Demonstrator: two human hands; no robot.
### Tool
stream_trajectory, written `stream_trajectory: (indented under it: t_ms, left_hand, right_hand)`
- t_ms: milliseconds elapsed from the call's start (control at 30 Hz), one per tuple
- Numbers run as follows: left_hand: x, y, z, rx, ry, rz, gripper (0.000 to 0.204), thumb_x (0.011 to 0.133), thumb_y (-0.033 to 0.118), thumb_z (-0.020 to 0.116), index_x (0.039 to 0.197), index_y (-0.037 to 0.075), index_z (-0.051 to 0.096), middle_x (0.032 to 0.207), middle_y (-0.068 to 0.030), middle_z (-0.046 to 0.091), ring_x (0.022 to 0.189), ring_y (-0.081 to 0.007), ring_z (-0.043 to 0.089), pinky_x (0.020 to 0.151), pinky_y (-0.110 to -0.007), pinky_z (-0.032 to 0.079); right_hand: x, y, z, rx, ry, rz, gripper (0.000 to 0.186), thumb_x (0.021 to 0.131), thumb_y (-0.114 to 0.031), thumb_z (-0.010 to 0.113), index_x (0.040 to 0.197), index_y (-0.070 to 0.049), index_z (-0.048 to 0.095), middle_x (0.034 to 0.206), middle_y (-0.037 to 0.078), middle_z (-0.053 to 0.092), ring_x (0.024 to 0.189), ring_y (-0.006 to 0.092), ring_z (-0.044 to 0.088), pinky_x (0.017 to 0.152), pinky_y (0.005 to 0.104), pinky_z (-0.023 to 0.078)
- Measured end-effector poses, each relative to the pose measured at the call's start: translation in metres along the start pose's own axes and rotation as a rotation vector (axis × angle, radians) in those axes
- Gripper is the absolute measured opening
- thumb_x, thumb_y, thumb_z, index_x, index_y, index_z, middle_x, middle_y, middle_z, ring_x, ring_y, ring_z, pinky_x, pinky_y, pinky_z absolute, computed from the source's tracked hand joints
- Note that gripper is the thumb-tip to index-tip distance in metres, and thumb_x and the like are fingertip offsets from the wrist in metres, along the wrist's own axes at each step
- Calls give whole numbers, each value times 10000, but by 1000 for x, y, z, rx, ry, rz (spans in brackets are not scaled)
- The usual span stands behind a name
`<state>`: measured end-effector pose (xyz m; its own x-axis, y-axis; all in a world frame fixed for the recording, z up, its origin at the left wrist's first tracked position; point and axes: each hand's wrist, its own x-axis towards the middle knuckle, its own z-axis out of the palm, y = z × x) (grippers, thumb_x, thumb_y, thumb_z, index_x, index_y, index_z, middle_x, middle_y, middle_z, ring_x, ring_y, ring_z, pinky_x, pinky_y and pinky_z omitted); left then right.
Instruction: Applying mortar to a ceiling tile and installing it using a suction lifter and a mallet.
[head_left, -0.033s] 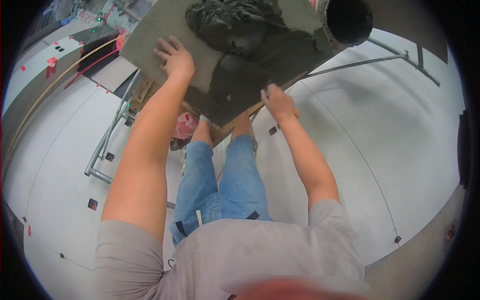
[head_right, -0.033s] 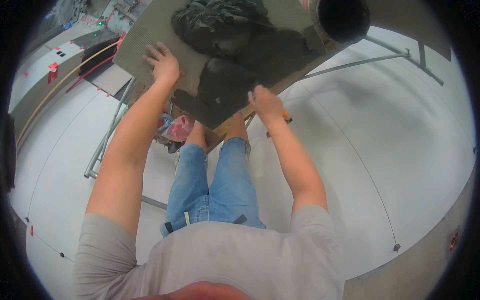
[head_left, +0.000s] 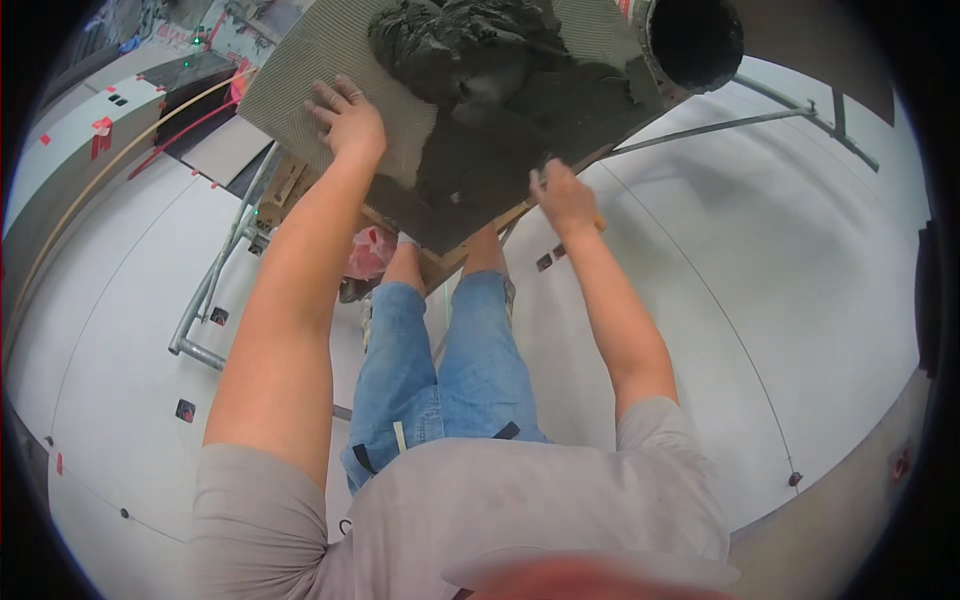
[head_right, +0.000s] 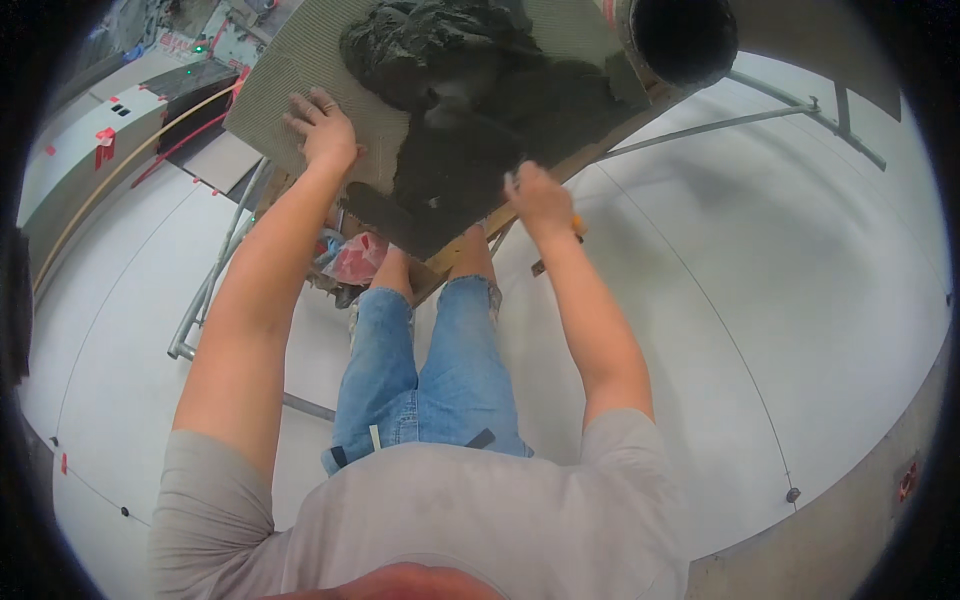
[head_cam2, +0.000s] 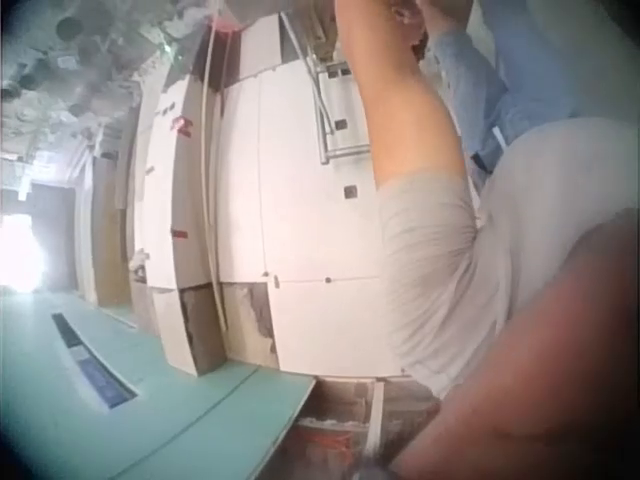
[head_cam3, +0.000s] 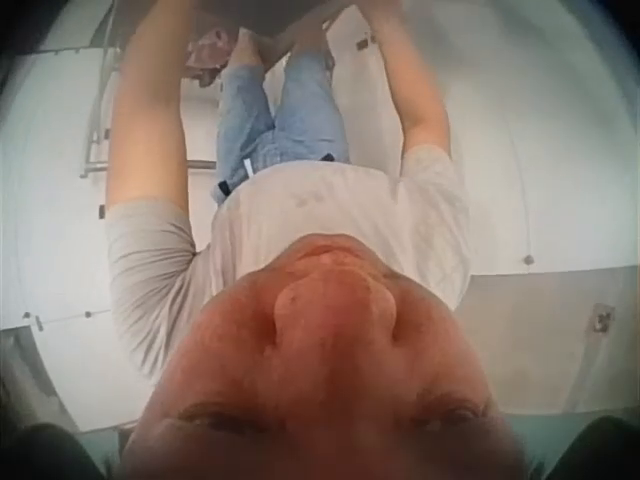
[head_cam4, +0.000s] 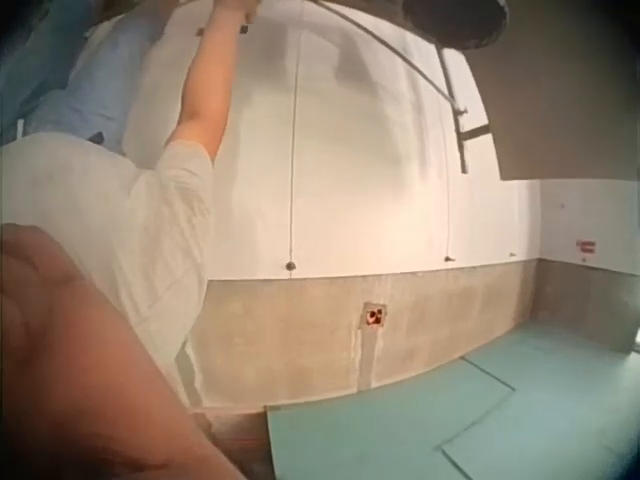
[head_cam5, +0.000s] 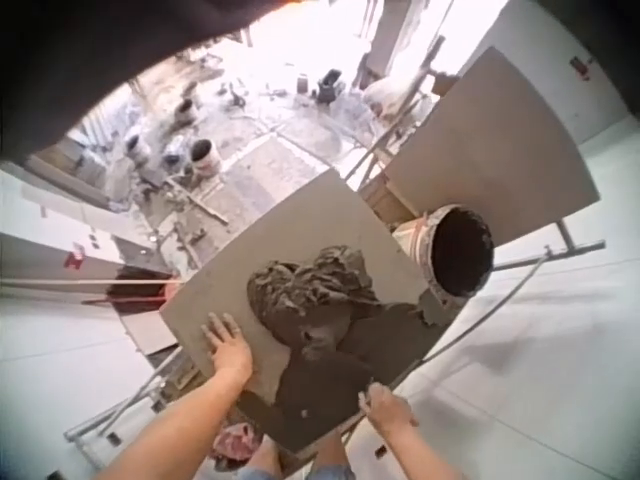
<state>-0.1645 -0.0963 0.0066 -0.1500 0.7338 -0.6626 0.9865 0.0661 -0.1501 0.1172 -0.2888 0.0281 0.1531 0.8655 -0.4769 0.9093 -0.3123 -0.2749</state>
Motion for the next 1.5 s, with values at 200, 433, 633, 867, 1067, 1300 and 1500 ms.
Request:
stream_trajectory:
  t_ms: [200,433,633,867,1067,1300,1500]
  left_hand:
    - [-5,-41,0,-3,6,-18,1314,703,344,908,1600,42,-4,1650,-287,-72,1482,-583,61,1037,-671,432]
    - [-9,-69,-2,-22,23,14,1284,713,323,895,1603,45,12,1654,-285,-23,1479,-580,100,1035,-646,449]
    - [-19,-96,11,-84,80,109,1247,710,367,884,1589,-3,80,1642,-303,54,1504,-515,136,1149,-528,378]
    - [-28,-119,41,-196,208,165,1186,750,429,840,1534,-123,142,1619,-345,96,1512,-482,152,1232,-456,232]
    - [-24,-108,31,-95,152,127,1166,755,424,841,1528,-126,163,1603,-365,126,1508,-489,155,1228,-461,245]
    - [-20,-106,35,-42,86,51,1104,792,399,804,1538,-119,176,1617,-350,119,1507,-505,144,1218,-527,230]
    - [-10,-100,56,31,183,47,1012,840,349,743,1536,-126,185,1615,-360,112,1491,-538,153,1207,-550,240]
  right_hand:
    - [37,5,-31,171,158,360,357,965,-394,567,903,-44,540,839,214,697,810,443,684,690,547,531]
    - [61,-86,-41,1517,-511,641,335,1007,-367,502,780,-122,479,597,-14,422,456,114,391,456,291,364]
    - [64,-92,-34,726,-581,78,292,954,-325,565,833,-61,559,613,65,543,520,210,581,509,367,485]
    - [109,-110,-70,-418,-53,-499,272,938,-360,625,871,-100,581,783,131,703,686,322,721,580,429,587]
    - [179,-144,-96,-380,5,-194,332,948,-386,582,939,-58,629,874,202,725,792,403,718,732,506,580]
    - [127,-107,-62,116,-86,-25,450,919,-382,549,947,48,678,938,316,683,917,507,655,801,513,513]
    - [80,-57,-34,498,-215,412,382,930,-363,564,939,9,650,893,273,697,889,481,670,788,540,522]
